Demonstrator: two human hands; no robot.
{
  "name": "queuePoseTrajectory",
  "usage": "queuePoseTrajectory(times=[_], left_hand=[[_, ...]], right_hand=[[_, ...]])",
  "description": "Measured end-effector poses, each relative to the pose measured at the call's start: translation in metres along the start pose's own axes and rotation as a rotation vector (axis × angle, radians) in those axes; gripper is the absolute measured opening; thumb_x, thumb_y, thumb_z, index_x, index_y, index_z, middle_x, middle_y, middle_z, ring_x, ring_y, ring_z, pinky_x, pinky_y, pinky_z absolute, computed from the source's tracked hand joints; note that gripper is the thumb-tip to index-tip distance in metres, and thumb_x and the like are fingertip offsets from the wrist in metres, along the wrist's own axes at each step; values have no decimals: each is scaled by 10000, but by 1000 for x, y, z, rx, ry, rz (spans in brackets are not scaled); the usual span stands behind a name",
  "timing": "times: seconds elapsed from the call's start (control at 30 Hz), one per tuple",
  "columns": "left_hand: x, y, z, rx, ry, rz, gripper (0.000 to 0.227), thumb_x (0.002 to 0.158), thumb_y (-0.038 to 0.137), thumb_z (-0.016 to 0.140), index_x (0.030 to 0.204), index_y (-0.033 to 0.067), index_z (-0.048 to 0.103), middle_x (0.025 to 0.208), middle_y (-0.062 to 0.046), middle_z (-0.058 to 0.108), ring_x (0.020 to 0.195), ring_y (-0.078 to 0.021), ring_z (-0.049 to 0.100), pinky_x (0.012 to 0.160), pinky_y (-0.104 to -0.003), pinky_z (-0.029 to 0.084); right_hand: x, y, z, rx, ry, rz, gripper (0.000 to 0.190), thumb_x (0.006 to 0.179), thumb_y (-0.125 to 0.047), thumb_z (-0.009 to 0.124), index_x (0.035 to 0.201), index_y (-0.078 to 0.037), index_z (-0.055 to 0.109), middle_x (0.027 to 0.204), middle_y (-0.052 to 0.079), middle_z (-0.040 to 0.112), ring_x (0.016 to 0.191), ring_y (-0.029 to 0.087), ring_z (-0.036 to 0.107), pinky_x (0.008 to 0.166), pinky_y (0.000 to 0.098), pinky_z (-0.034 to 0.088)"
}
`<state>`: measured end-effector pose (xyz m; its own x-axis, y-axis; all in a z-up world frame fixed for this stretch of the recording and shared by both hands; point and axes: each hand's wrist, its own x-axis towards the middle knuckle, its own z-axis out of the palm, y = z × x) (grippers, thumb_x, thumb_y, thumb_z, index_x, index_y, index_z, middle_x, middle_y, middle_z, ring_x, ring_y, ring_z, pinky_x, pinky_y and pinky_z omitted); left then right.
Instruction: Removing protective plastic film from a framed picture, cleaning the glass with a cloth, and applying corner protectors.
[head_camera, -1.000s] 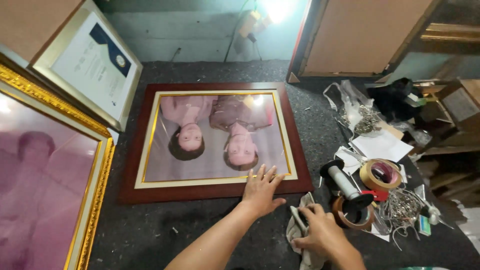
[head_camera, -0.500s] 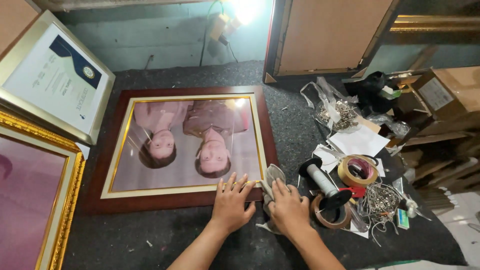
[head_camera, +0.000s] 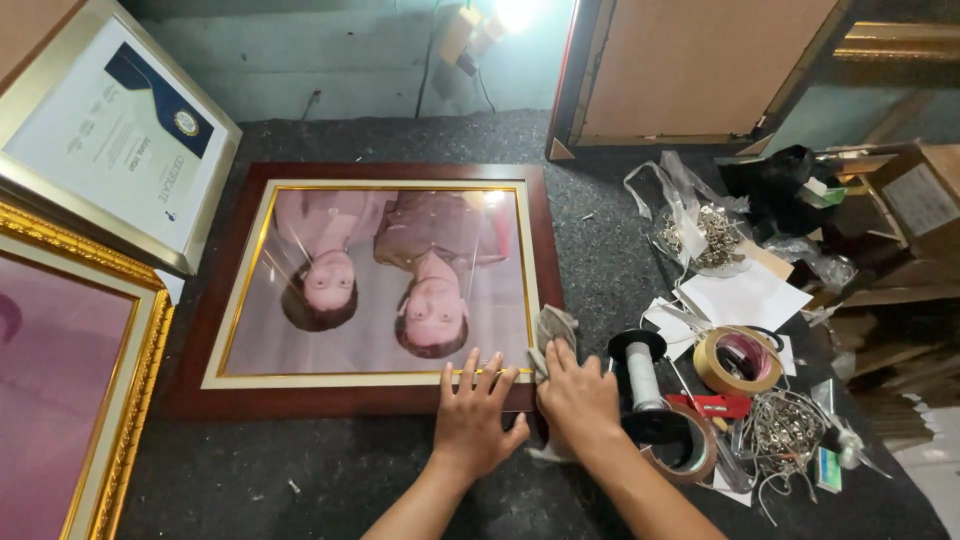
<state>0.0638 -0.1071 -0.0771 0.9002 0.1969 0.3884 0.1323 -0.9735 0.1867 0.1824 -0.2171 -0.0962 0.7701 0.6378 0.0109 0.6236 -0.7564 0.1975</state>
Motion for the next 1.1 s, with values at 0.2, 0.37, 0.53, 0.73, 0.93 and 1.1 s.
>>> queuePoseTrajectory(times=[0.2,0.37,0.53,0.73,0.93,1.1], left_hand=[[-1,-1,3,-3,-1,1,572,645,438,578,1150,179,505,1222,-63,472,1171,-339,374,903,-582,265],[-2,-3,3,-15,18,7,557,657,424,579,1149,175,506,1216,-66,484,1164,-336,388,901,-581,273],[-4,-3,3,-17,88,23,536,641,412,571,1118,171,522,1189,-60,502,1156,-330,408,891,-566,299],[-3,-2,0,-23,44,9,535,653,419,588,1124,179,510,1202,-57,490,1162,-332,397,900,-571,287],[0,0,0,18,30,4,574,614,429,589,1127,180,520,1203,-54,490,1151,-321,403,908,-558,280],[0,-1,1,30,-10,-4,586,631,443,587,1151,183,510,1209,-55,485,1157,-325,394,910,-562,276]], right_hand=[[-8,2,10,-63,54,-50,580,732,-380,439,1281,-195,406,1327,-57,402,767,259,561,533,364,478],[41,8,-9,69,-33,11,552,774,-367,372,1311,-238,356,1385,-99,314,857,312,547,613,420,482],[38,29,-54,410,-442,202,548,837,-354,256,1369,-222,254,1447,-53,195,1180,300,420,952,410,340],[21,55,-90,616,-345,493,491,781,-267,329,1240,-218,495,1253,54,501,1128,298,482,907,438,395],[-23,10,-48,284,-298,10,508,831,-293,360,1329,-216,290,1413,-94,248,923,305,513,704,439,475],[31,13,-5,147,-138,3,506,822,-334,381,1317,-243,325,1396,-123,277,850,303,553,590,434,506]])
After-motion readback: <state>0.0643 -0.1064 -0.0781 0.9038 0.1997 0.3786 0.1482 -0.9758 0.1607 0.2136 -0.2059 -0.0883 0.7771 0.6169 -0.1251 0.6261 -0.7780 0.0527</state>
